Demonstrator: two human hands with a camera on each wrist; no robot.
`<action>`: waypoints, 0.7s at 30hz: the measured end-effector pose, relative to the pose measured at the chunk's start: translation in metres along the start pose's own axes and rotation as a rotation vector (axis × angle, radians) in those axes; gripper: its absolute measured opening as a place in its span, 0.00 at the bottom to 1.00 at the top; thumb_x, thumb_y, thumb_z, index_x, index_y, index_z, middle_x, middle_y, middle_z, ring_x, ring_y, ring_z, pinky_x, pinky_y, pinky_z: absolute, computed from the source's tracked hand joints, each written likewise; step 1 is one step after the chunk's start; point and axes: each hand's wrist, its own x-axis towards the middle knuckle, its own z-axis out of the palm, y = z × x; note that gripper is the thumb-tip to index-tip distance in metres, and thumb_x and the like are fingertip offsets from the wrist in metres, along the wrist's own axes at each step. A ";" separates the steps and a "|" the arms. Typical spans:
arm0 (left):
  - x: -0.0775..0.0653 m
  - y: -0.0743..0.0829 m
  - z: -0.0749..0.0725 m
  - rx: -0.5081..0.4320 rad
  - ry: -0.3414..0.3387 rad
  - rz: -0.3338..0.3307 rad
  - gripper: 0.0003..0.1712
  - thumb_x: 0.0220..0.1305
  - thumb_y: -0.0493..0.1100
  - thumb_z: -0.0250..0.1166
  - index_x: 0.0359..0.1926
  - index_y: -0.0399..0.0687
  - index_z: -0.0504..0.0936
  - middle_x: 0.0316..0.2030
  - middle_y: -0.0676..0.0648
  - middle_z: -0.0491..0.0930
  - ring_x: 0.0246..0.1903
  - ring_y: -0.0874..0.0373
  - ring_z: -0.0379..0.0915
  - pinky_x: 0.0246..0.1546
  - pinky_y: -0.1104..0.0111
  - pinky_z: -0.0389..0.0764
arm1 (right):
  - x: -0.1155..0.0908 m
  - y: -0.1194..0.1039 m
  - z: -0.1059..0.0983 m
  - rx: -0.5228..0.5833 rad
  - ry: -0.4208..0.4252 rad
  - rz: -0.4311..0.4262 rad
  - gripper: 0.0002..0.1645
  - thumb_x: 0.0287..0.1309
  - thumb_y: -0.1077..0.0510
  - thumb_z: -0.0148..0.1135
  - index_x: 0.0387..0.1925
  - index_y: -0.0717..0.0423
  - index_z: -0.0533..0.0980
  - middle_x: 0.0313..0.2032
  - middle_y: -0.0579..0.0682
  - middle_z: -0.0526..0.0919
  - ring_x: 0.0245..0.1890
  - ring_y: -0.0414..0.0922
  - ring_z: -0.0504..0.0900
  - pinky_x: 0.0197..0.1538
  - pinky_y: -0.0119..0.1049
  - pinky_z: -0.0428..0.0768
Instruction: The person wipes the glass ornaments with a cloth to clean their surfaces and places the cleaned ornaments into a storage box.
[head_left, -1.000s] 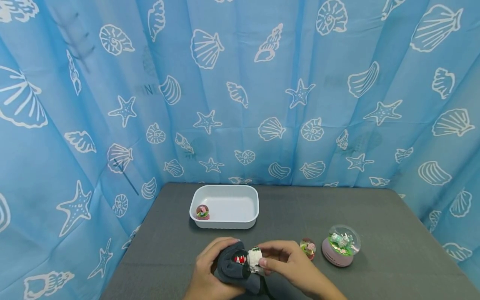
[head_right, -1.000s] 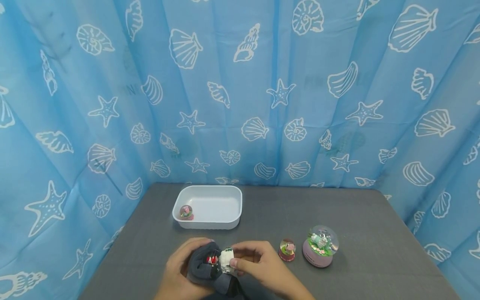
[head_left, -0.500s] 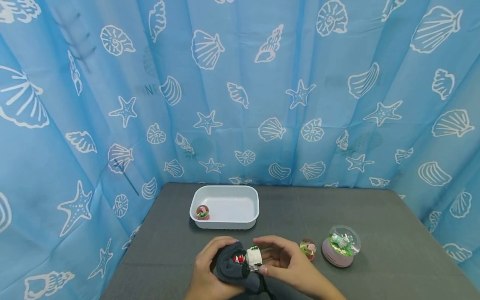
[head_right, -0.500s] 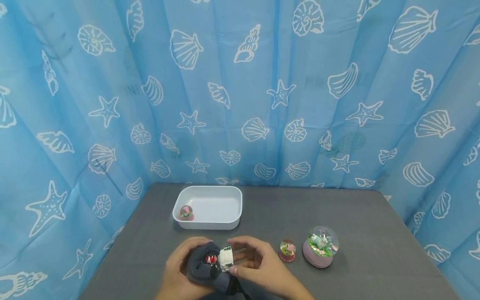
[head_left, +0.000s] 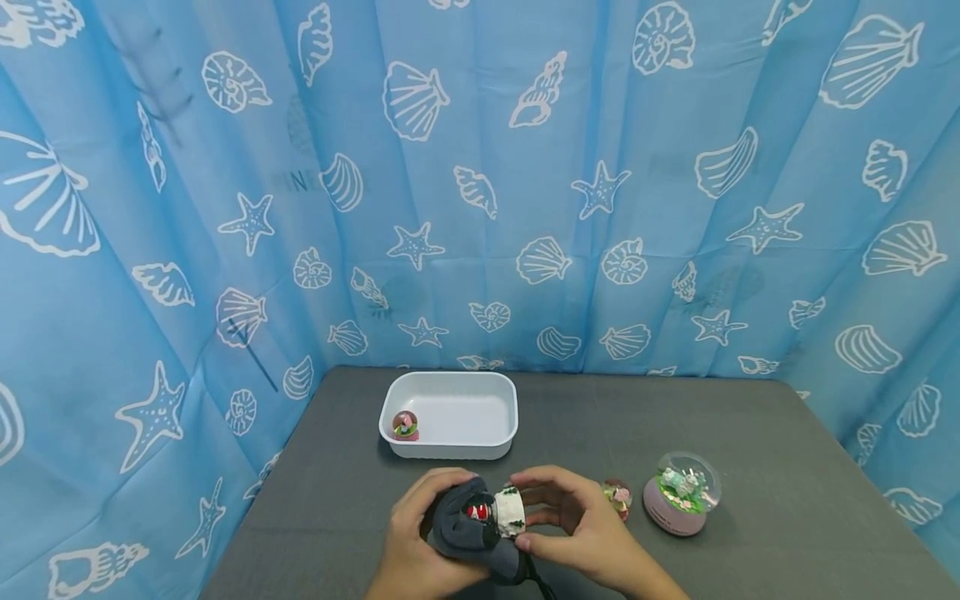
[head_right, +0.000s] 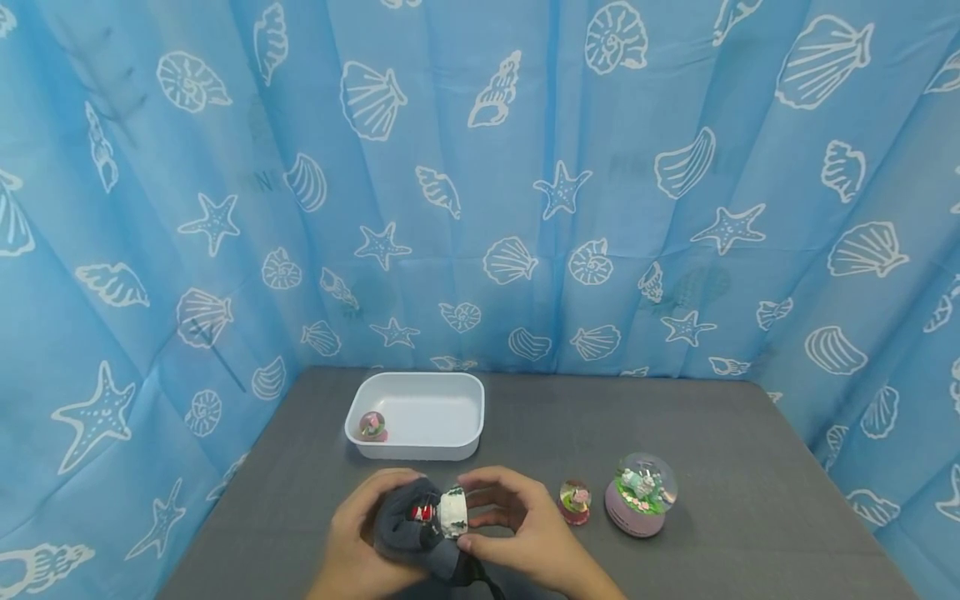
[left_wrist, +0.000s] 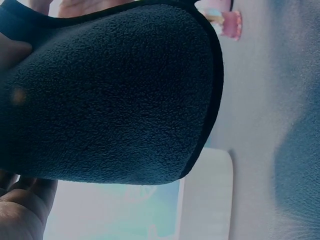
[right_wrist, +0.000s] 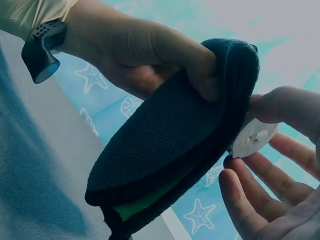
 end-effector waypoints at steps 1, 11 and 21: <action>0.000 0.000 0.000 -0.001 -0.001 -0.002 0.47 0.40 0.36 0.89 0.63 0.35 0.78 0.53 0.40 0.84 0.50 0.52 0.84 0.59 0.70 0.84 | 0.000 0.000 0.000 -0.002 -0.002 -0.020 0.32 0.62 0.74 0.68 0.67 0.69 0.72 0.62 0.52 0.83 0.57 0.44 0.87 0.54 0.44 0.90; 0.002 0.001 0.001 -0.028 -0.007 0.007 0.47 0.40 0.34 0.89 0.63 0.33 0.78 0.53 0.38 0.83 0.50 0.51 0.84 0.58 0.70 0.85 | 0.001 -0.004 -0.003 0.006 -0.021 -0.041 0.29 0.65 0.73 0.66 0.67 0.69 0.74 0.60 0.48 0.86 0.54 0.45 0.89 0.49 0.45 0.92; 0.005 0.003 0.003 -0.010 0.006 0.030 0.48 0.36 0.32 0.89 0.63 0.36 0.79 0.51 0.36 0.84 0.49 0.51 0.85 0.57 0.72 0.84 | 0.006 -0.010 -0.003 -0.007 0.003 0.134 0.22 0.70 0.66 0.65 0.62 0.74 0.77 0.48 0.46 0.90 0.38 0.37 0.89 0.35 0.35 0.91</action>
